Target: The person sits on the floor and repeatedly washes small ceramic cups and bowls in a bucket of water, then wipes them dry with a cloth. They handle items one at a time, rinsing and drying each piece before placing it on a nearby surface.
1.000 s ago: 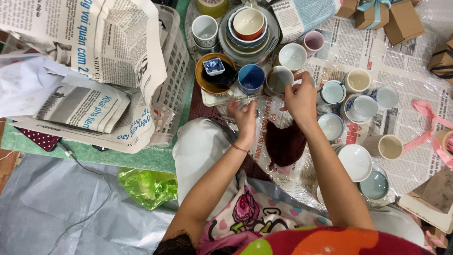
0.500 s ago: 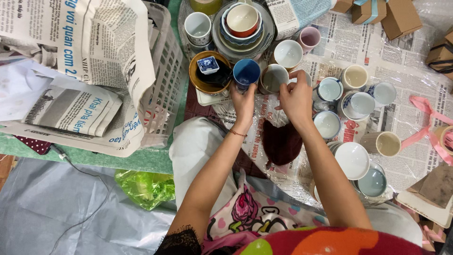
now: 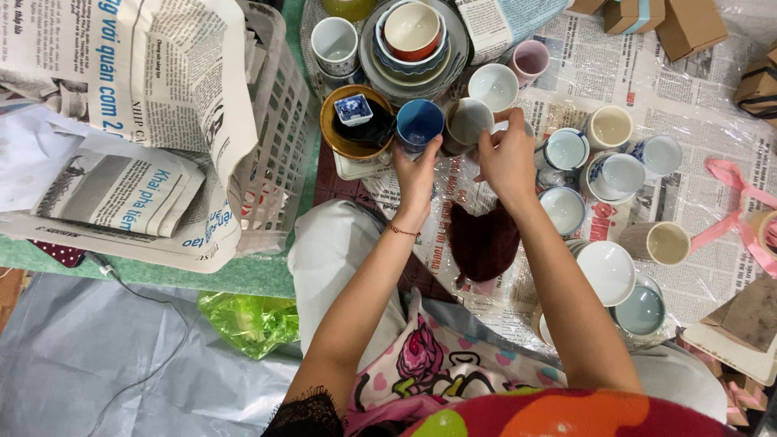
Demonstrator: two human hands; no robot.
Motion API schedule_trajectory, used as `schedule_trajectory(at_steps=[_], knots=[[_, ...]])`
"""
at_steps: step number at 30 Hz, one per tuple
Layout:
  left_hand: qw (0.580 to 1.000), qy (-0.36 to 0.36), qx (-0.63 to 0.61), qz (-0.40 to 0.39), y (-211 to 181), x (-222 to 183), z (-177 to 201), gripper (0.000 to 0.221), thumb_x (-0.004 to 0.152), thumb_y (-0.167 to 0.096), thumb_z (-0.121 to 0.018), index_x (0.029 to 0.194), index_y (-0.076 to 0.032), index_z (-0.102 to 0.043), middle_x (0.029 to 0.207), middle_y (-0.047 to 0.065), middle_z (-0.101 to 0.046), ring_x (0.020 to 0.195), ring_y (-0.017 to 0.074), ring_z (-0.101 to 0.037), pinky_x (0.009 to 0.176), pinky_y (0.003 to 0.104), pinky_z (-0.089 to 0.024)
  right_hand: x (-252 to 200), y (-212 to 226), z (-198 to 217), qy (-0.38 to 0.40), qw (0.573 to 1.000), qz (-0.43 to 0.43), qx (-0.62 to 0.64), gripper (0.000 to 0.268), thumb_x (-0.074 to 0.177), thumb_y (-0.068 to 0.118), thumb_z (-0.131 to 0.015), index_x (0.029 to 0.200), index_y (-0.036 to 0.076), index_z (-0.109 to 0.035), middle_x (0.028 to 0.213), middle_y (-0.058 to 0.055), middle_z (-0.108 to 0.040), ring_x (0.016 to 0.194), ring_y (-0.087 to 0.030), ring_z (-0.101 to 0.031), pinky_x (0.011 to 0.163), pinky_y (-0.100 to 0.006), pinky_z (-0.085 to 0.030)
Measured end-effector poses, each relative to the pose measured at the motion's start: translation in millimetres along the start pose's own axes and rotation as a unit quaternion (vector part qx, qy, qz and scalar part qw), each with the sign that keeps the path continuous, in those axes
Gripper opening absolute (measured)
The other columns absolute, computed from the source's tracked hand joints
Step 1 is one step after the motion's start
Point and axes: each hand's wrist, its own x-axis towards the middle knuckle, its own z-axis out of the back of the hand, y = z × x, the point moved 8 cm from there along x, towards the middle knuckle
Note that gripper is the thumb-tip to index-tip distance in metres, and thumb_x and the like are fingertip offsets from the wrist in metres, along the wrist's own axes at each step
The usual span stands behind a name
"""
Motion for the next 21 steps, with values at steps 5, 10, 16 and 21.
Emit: schedule_trajectory(at_steps=[5,10,16,21], knots=[[0.998,-0.023,0.013,0.064,10,-21,18,0.083,0.084,-0.025,-0.074,0.151,-0.009,-0.027,0.145,0.002,-0.035,0.124,0.0190,-0.055,0.098,0.040,-0.051,5,2,-3,-0.004,0.999,0.028,0.024,0.021,0.097,0.002,-0.059,0.114,-0.004,-0.048,0.067,-0.012,-0.069,0.049,-0.018,-0.066,0.038,-0.032,-0.055],[0.986,-0.080,-0.057,0.134,16,-34,49,0.063,0.087,-0.022,-0.065,0.141,-0.003,-0.038,0.118,0.011,-0.052,0.102,0.0182,-0.055,0.085,0.036,-0.049,6,-3,-4,-0.031,0.998,0.039,-0.037,0.024,0.096,0.003,-0.061,0.115,-0.004,-0.049,0.062,-0.013,-0.065,0.043,-0.022,-0.061,0.036,-0.037,-0.048],[0.970,-0.118,-0.124,0.175,18,-40,53,0.048,0.085,-0.016,-0.061,0.127,-0.014,-0.038,0.106,0.005,-0.049,0.087,0.0145,-0.052,0.073,0.033,-0.046,3,2,0,-0.030,0.992,0.056,-0.107,0.033,0.098,0.015,-0.066,0.123,0.000,-0.050,0.059,-0.013,-0.064,0.045,-0.028,-0.062,0.049,-0.042,-0.047],[0.970,0.030,-0.142,0.195,29,-44,22,0.035,0.099,-0.026,-0.058,0.125,-0.006,-0.047,0.101,0.004,-0.053,0.086,0.0155,-0.056,0.071,0.032,-0.046,-10,11,17,-0.033,0.990,0.107,-0.086,0.038,0.101,0.017,-0.067,0.129,0.000,-0.049,0.062,-0.010,-0.067,0.054,-0.024,-0.068,0.056,-0.038,-0.051]])
